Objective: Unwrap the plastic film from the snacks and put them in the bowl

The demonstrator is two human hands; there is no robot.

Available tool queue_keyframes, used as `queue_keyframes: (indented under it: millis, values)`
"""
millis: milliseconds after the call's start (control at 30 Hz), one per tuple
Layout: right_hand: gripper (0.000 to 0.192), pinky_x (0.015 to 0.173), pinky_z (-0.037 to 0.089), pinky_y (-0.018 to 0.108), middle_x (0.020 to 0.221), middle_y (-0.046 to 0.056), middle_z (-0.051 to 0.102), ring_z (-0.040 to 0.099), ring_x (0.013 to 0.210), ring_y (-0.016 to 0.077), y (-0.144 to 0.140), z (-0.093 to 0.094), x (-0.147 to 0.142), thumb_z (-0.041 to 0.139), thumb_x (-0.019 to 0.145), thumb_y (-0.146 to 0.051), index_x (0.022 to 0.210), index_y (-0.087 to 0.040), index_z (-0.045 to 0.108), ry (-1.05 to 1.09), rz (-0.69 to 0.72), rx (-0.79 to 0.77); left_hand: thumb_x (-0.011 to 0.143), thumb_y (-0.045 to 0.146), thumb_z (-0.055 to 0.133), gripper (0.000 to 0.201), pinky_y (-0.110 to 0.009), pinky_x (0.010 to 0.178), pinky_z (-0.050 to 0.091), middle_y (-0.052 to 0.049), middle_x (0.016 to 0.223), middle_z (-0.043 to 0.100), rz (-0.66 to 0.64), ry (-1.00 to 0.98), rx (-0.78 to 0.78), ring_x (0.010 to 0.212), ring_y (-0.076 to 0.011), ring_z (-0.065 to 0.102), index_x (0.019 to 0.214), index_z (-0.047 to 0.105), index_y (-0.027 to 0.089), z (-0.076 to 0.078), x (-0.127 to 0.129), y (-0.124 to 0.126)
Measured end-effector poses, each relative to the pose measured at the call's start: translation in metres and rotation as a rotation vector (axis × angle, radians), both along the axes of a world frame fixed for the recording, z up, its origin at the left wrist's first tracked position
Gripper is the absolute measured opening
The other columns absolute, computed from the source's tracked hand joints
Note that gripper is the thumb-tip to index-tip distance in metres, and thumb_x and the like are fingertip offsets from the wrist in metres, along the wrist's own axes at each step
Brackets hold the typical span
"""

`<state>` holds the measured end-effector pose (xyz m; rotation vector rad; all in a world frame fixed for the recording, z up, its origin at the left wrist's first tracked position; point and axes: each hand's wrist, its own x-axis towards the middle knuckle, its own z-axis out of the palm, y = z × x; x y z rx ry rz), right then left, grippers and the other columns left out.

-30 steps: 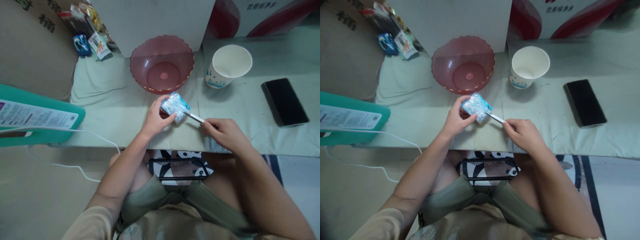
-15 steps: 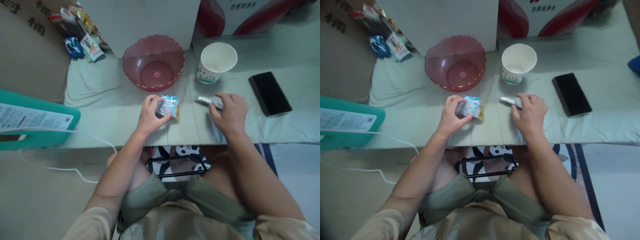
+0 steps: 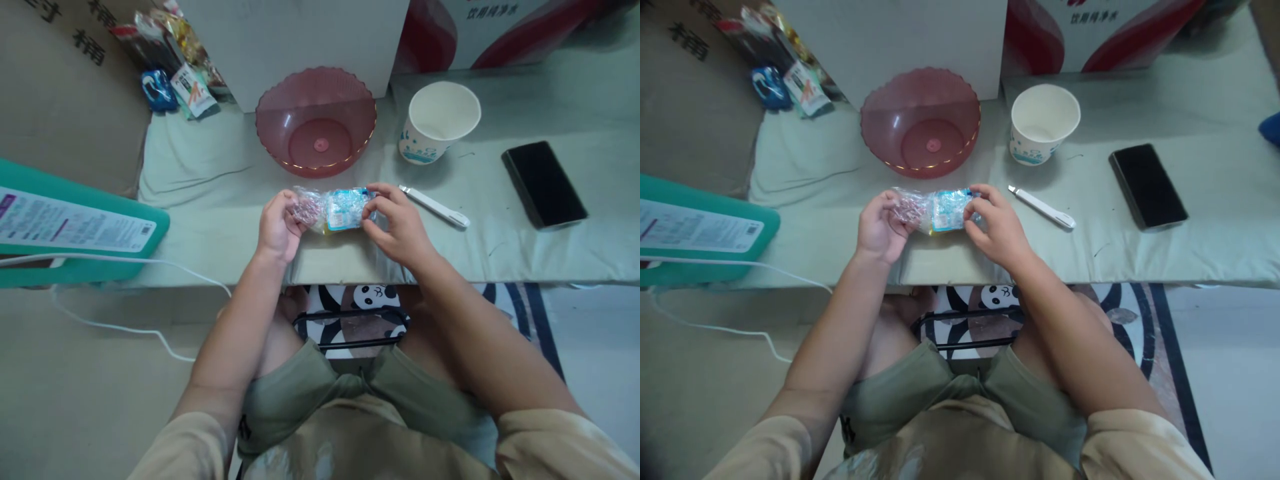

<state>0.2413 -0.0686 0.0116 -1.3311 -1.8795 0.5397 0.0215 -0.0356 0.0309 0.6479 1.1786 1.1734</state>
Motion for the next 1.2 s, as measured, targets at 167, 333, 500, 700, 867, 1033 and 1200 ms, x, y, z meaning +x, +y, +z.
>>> queue_keyframes:
  millis: [167,333,500,700,867,1033,1200]
  values:
    - [0.030,0.084,0.053,0.039,0.089,0.005,0.070,0.066,0.086,0.0224,0.001,-0.002,0.003,0.056,0.084,-0.018,0.111,-0.023,0.067,0.030,0.001,0.008,0.065,0.016,0.056,0.022,-0.020,0.045,0.039,0.004,0.065,0.055,0.063,0.084,0.020,0.049,-0.0095,0.051,0.084,0.050,0.023,0.001,-0.010,0.005]
    - [0.027,0.077,0.050,0.037,0.090,0.005,0.062,0.060,0.080,0.0200,0.004,-0.015,-0.001,0.061,0.087,-0.028,0.111,-0.023,0.072,0.021,0.062,-0.014,0.073,0.030,0.066,0.023,-0.022,0.052,0.042,0.002,0.075,0.058,-0.117,0.276,0.233,0.061,-0.0115,0.056,0.093,0.059,0.022,-0.002,-0.014,0.001]
    - [0.005,0.075,0.049,0.035,0.091,0.005,0.060,0.061,0.084,0.0195,0.013,-0.013,0.002,0.062,0.083,-0.024,0.083,-0.022,0.067,0.162,-0.006,0.015,0.070,0.021,0.070,0.012,-0.021,0.053,0.040,0.004,0.064,0.053,-0.166,0.546,0.301,0.056,-0.0085,0.046,0.075,0.060,0.020,-0.008,-0.014,0.003]
    - [0.008,0.073,0.051,0.032,0.086,0.001,0.068,0.064,0.079,0.0167,0.017,-0.013,0.016,0.058,0.079,-0.019,0.080,-0.024,0.052,0.461,-0.063,-0.129,0.074,0.021,0.070,0.012,-0.020,0.041,0.029,0.006,0.057,0.045,-0.032,0.455,0.227,0.046,-0.0076,0.035,0.072,0.058,0.021,-0.011,-0.019,0.011]
    - [0.013,0.074,0.051,0.035,0.076,0.000,0.065,0.063,0.073,0.0178,0.019,-0.021,0.033,0.051,0.070,-0.015,0.077,-0.025,0.056,0.327,-0.184,-0.091,0.078,0.032,0.074,0.018,-0.022,0.040,0.027,0.005,0.055,0.045,-0.036,0.482,0.235,0.044,-0.0087,0.035,0.073,0.060,0.023,-0.011,-0.022,0.009]
    - [0.012,0.088,0.054,0.045,0.081,0.004,0.068,0.069,0.088,0.0244,0.017,-0.017,0.049,0.046,0.067,-0.014,0.067,-0.025,0.049,0.228,-0.438,0.055,0.080,0.028,0.069,0.014,-0.024,0.048,0.030,0.004,0.058,0.045,-0.004,0.565,0.265,0.050,-0.0097,0.038,0.072,0.060,0.022,-0.015,-0.028,0.007]
    - [0.026,0.104,0.050,0.053,0.114,0.011,0.071,0.066,0.112,0.0306,0.001,-0.004,0.034,0.054,0.081,-0.026,0.105,-0.024,0.063,0.148,-0.247,0.128,0.074,0.016,0.068,0.017,-0.024,0.068,0.043,0.000,0.086,0.063,0.018,0.734,0.437,0.076,-0.0130,0.055,0.089,0.066,0.023,-0.011,-0.033,0.005]
